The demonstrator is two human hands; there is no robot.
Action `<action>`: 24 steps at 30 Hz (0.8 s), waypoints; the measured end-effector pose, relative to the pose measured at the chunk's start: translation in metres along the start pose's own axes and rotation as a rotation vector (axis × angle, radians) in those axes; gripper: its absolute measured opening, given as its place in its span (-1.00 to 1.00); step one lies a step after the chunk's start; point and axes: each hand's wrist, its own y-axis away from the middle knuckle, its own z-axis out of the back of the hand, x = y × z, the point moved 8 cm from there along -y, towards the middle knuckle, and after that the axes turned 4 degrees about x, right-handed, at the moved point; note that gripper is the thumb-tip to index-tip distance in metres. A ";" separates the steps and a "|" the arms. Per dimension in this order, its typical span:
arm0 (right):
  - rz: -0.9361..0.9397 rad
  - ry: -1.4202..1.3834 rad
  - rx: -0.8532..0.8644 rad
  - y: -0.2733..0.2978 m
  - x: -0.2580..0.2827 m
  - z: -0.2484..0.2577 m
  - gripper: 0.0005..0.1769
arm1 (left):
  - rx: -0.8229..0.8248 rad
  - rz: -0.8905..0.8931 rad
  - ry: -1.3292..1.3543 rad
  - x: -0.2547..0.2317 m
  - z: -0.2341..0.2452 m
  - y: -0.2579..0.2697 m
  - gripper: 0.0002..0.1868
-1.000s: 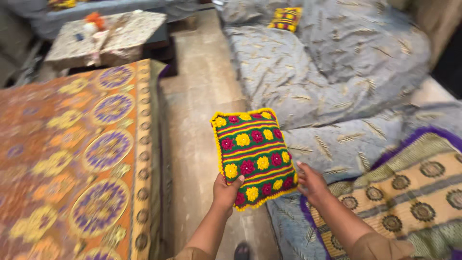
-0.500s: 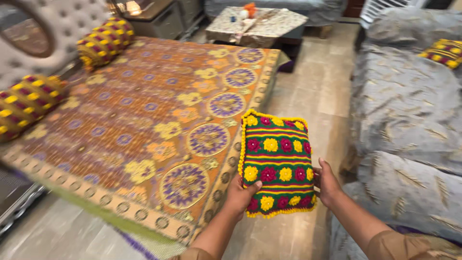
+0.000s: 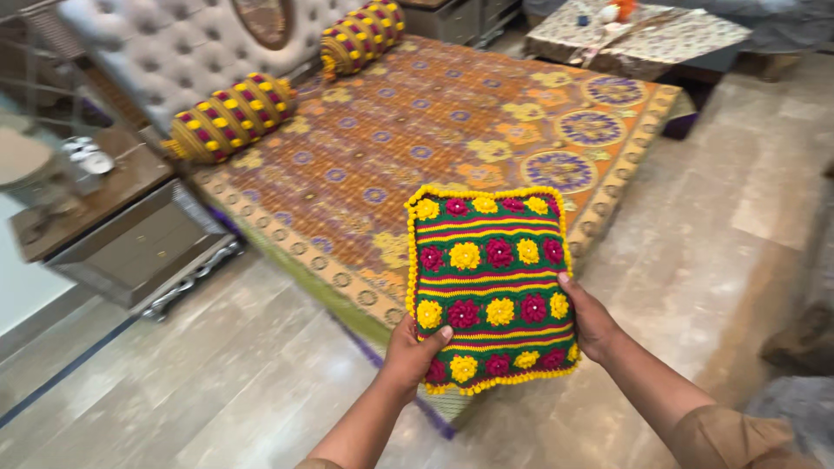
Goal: The person smooths a patterned bedsheet on a bed and then places several colorful, embroidered cylindrical and square pillows against the headboard. The person also briefly handles a pillow on a nearby sofa before returning it to the bed.
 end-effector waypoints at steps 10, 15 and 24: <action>0.027 -0.014 0.034 -0.055 -0.044 -0.105 -0.35 | -0.114 -0.011 -0.032 -0.057 0.115 0.026 -0.53; 0.048 0.022 0.119 -0.093 -0.031 -0.138 -0.37 | -0.180 -0.062 -0.039 -0.073 0.145 0.011 -0.52; 0.005 0.125 0.155 -0.164 -0.001 -0.170 -0.43 | -0.302 -0.116 -0.058 -0.085 0.181 -0.026 -0.55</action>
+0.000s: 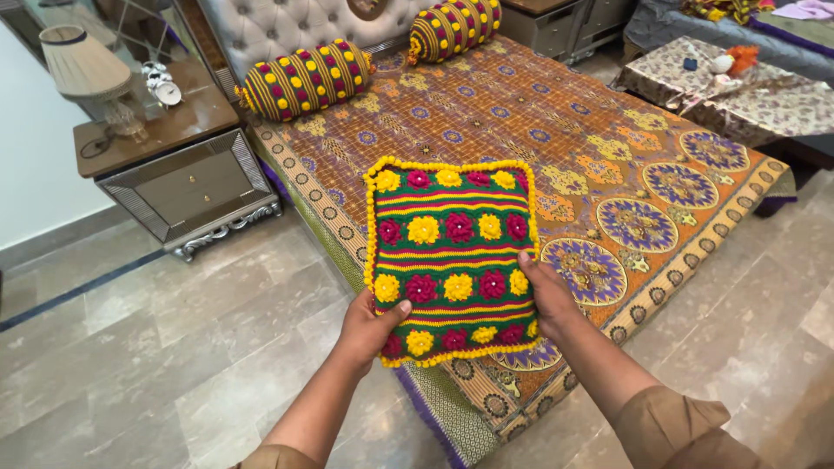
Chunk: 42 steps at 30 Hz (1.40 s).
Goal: The person smooths a patterned bedsheet on a bed and then places several colorful, embroidered cylindrical and square pillows against the headboard. The person also briefly handles a pillow on a nearby sofa before returning it to the bed.
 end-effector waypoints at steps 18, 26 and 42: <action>0.034 0.009 -0.039 -0.094 -0.010 -0.034 -0.51 | -0.070 0.067 -0.021 -0.019 0.066 -0.066 -0.50; 0.076 -0.007 -0.154 -0.143 -0.032 -0.082 -0.58 | -0.018 0.059 -0.050 -0.051 0.134 -0.109 -0.48; 0.155 -0.011 -0.242 -0.261 -0.051 -0.148 -0.63 | 0.159 0.124 -0.190 -0.088 0.242 -0.234 -0.50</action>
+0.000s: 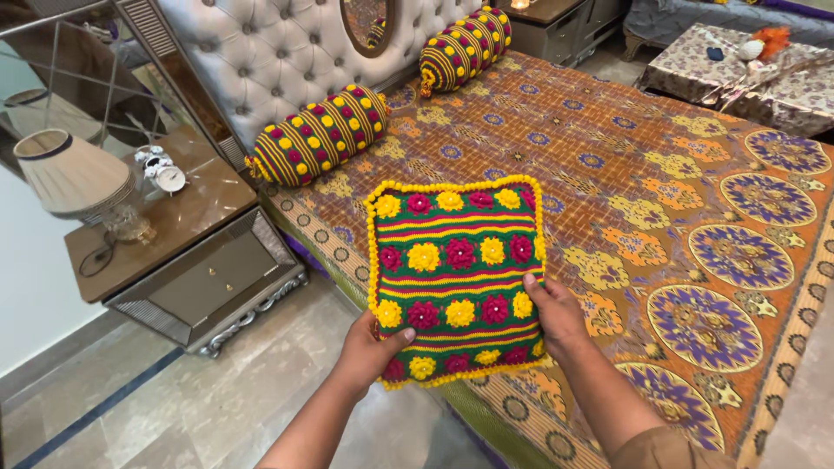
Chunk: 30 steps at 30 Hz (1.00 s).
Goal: The person smooths a patterned bedsheet on a bed and then places several colorful, embroidered cylindrical and square pillows against the headboard. The person also briefly handles a pillow on a nearby sofa before returning it to the bed.
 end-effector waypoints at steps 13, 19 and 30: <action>0.029 0.044 0.089 -0.165 0.007 -0.044 -0.57 | -0.034 -0.009 -0.024 -0.013 0.069 -0.158 -0.53; 0.030 0.099 0.055 -0.213 0.027 -0.056 -0.60 | 0.001 -0.050 0.012 -0.028 0.083 -0.216 -0.52; -0.020 0.171 -0.055 -0.265 0.041 -0.062 -0.60 | 0.022 -0.048 0.027 -0.023 0.102 -0.297 -0.45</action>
